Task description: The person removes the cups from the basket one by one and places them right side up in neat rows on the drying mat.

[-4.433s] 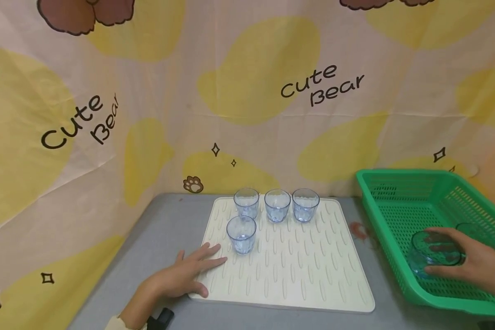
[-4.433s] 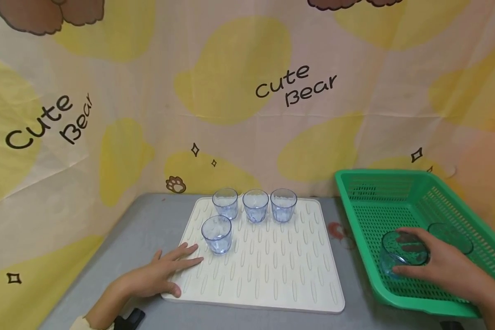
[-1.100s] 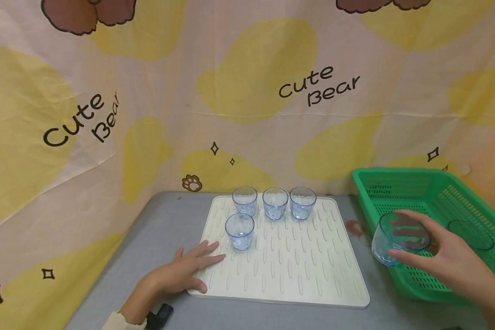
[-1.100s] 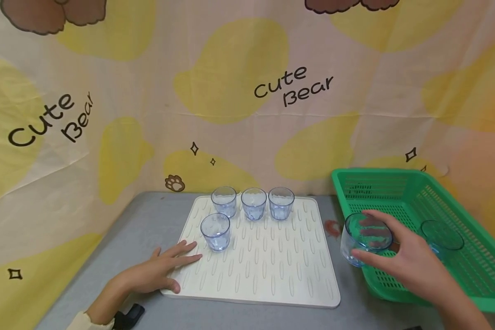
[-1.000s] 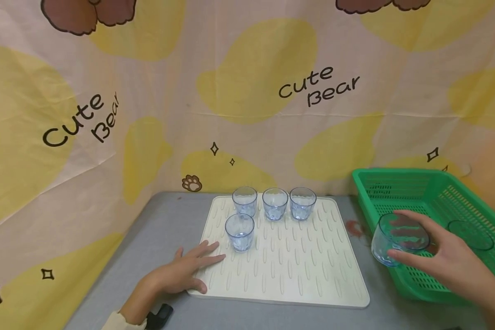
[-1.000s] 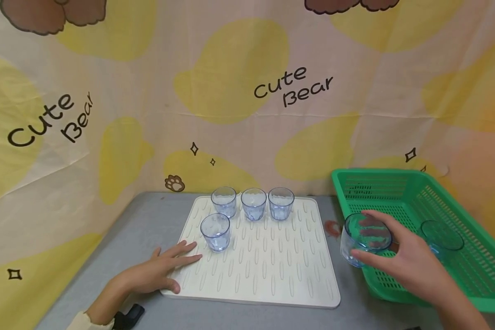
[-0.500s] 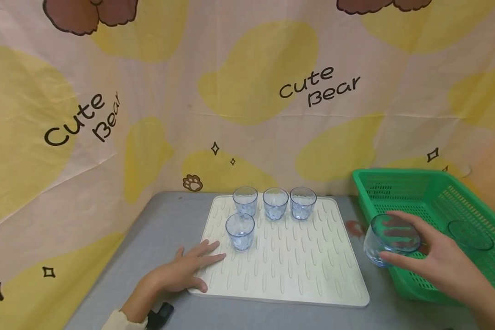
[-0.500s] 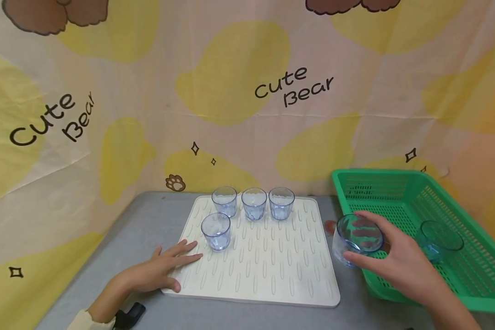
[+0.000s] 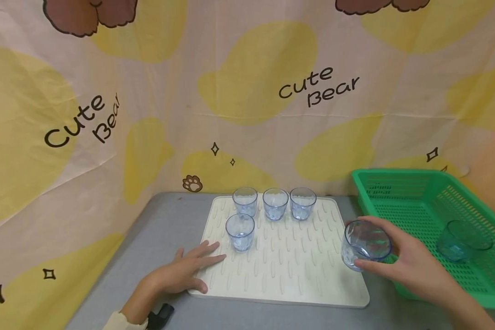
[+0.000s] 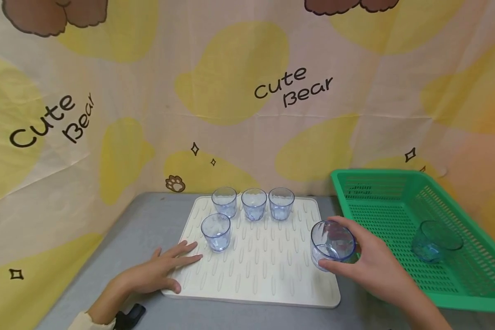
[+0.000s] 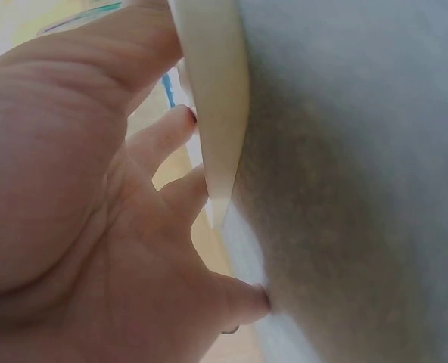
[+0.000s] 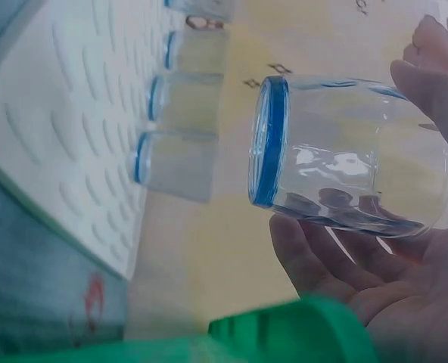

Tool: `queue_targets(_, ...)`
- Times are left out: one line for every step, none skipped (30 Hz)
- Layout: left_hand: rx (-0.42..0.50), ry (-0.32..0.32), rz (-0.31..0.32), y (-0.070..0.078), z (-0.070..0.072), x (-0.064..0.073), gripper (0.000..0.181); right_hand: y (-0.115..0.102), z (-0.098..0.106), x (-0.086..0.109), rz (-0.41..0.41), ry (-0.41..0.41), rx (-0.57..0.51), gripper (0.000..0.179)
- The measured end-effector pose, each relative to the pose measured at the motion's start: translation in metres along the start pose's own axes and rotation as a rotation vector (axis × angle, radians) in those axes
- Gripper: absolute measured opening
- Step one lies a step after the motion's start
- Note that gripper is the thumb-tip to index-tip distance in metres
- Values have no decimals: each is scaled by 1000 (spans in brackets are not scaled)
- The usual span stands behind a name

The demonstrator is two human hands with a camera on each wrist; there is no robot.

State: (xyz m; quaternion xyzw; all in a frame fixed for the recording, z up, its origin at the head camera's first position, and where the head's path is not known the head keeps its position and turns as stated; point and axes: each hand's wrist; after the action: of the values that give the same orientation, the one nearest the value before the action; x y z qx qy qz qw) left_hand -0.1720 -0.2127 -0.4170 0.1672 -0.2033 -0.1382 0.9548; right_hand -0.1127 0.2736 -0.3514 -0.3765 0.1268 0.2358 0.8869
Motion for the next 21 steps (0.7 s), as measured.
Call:
queue_targets(-1, 1, -3, 0, 0, 0, 81, -2, -2, -1, -1, -4, -3, 79)
queue_targets(1, 1, -2, 0, 0, -1, 82, -3, -4, -2, -6, -10, -1, 80)
queue_targets(3, 1, 0, 0, -1, -1, 82, -4, -7, -3, -11, -15, 9, 80)
queue_targets(6, -1, 5, 1, -1, 0, 82, -5, -10, -4, -15, -22, 14, 81)
queue_targets(7, -3, 10, 1, -1, 0, 82, -6, -13, -4, -21, -28, 23, 82)
queue_targets(8, -3, 15, 1, -1, 0, 82, -7, -16, -5, -26, -35, 23, 82)
queue_targets(11, -6, 20, 1, -1, 0, 82, -8, -20, -6, -31, -42, 20, 82)
queue_targets(10, -6, 23, 2, 0, -1, 82, -9, -23, -7, -40, -50, 19, 83)
queue_targets(7, -4, 22, 2, 0, -1, 82, -10, -25, -7, -50, -58, 19, 84)
queue_targets(3, -2, 20, 2, 0, -1, 83, -10, -28, -8, -64, -67, 20, 85)
queue_targets(1, -1, 18, 1, 0, -2, 83, -11, -30, -8, -73, -73, 15, 85)
queue_targets(-2, 1, 17, 1, 0, -3, 83, -11, -32, -9, -85, -82, 4, 86)
queue_targets(-4, 2, 15, 1, 0, -3, 83, -12, -34, -9, -92, -85, -4, 86)
queue_targets(-7, 3, 14, 1, 0, -3, 84, -12, -37, -10, -100, -90, -8, 86)
queue_targets(-9, 2, 14, 1, 0, -3, 83, -12, -39, -10, -108, -93, -11, 86)
queue_targets(-8, 0, 14, 1, 0, -3, 83, -12, -41, -10, -108, -91, -18, 86)
queue_targets(-9, -2, 14, 2, 0, -3, 83, -12, -43, -11, -100, -86, -31, 85)
queue_targets(-11, -3, 14, 2, 0, -2, 83, -12, -45, -12, -103, -87, -49, 85)
queue_targets(-10, -5, 15, 3, 0, -2, 83, -12, -47, -13, -106, -86, -57, 85)
queue_targets(-10, -6, 16, 3, 1, -2, 83, -12, -50, -14, -113, -89, -64, 85)
queue_targets(-9, -8, 18, 3, 1, -1, 83, -12, -52, -15, -110, -90, -75, 85)
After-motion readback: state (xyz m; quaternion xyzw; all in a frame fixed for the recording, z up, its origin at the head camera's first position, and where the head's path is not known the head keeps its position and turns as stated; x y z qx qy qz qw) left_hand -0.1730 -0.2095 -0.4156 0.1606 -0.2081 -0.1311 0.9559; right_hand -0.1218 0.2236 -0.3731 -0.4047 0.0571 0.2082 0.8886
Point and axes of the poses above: each hand's wrist, its own x-axis away from the middle knuckle, its own z-axis out of the back of the hand, y = z × x, and after that the axes turned 15 degrees about z, right-handed
